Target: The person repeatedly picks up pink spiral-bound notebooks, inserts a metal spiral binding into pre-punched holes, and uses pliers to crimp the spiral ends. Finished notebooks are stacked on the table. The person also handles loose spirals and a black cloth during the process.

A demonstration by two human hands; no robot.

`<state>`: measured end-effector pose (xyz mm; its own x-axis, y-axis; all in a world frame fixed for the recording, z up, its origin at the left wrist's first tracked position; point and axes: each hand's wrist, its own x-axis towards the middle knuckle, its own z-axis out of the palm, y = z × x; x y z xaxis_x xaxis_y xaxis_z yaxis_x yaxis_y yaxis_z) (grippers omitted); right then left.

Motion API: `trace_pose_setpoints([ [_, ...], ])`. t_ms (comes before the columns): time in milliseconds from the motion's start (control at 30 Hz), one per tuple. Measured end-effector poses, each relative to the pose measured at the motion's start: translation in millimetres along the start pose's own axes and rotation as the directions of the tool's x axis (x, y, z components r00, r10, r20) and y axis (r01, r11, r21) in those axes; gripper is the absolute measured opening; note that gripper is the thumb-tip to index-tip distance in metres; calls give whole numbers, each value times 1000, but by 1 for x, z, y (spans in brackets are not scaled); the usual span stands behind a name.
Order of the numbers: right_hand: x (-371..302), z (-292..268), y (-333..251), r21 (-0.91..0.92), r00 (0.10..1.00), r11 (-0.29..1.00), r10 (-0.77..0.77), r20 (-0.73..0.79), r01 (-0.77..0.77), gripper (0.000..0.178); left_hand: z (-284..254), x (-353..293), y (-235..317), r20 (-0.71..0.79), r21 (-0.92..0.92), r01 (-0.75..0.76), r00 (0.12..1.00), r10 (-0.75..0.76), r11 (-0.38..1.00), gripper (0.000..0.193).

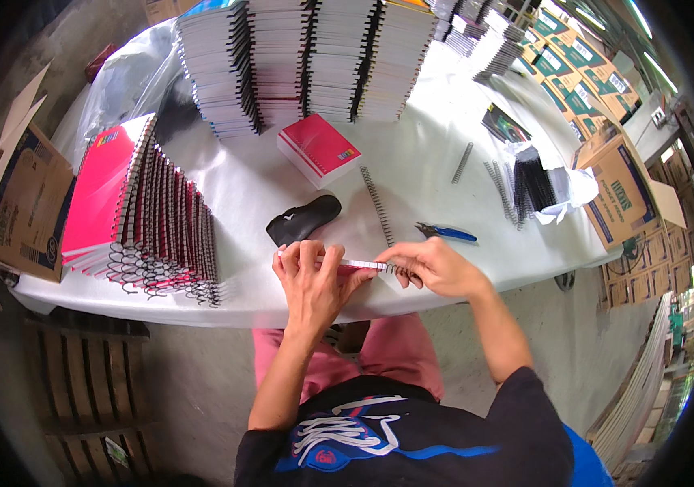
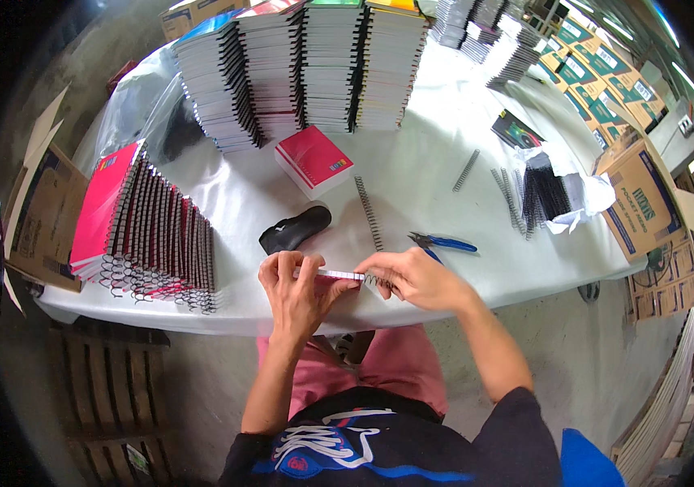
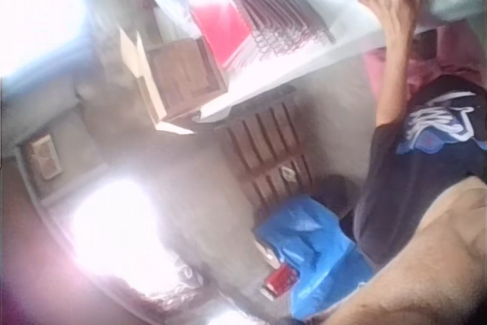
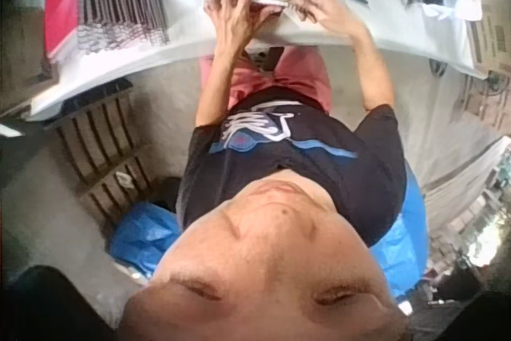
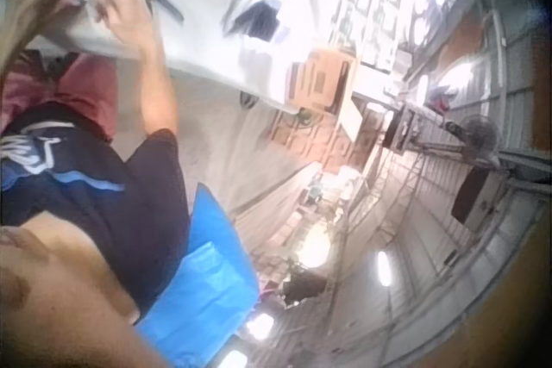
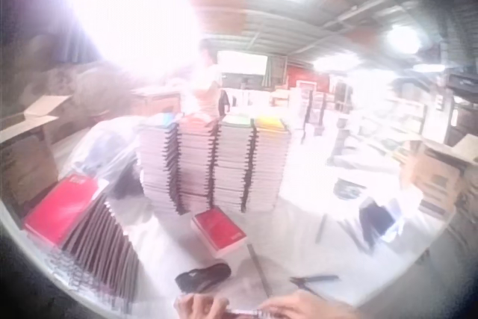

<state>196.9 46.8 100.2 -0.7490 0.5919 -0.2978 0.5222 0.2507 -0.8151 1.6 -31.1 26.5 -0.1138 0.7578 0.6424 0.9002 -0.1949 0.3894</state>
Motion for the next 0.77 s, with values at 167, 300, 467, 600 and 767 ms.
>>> trace_pose_setpoints([
  [167, 60, -22, -6, -550, 842, 696, -539, 25, 461, 40, -18, 0, -6, -28, -15, -51, 998, 51, 999, 48],
  [300, 135, 20, 14, -795, 814, 499, -581, -10, 346, 45, -16, -3, -12, -6, -54, -30, 1000, 29, 998, 47],
  [467, 122, 14, 13, -220, 809, 895, -446, -383, 388, 34, -15, -11, -9, -37, -36, 4, 999, -6, 999, 48],
  [600, 46, 11, 22, 815, 842, 296, -388, -374, 498, 36, -7, -9, -5, -17, -67, 43, 999, -44, 997, 47],
  [767, 34, 13, 47, 458, 896, 770, -366, -252, 444, 32, -2, 3, -3, 42, -136, 52, 998, -47, 989, 44],
])
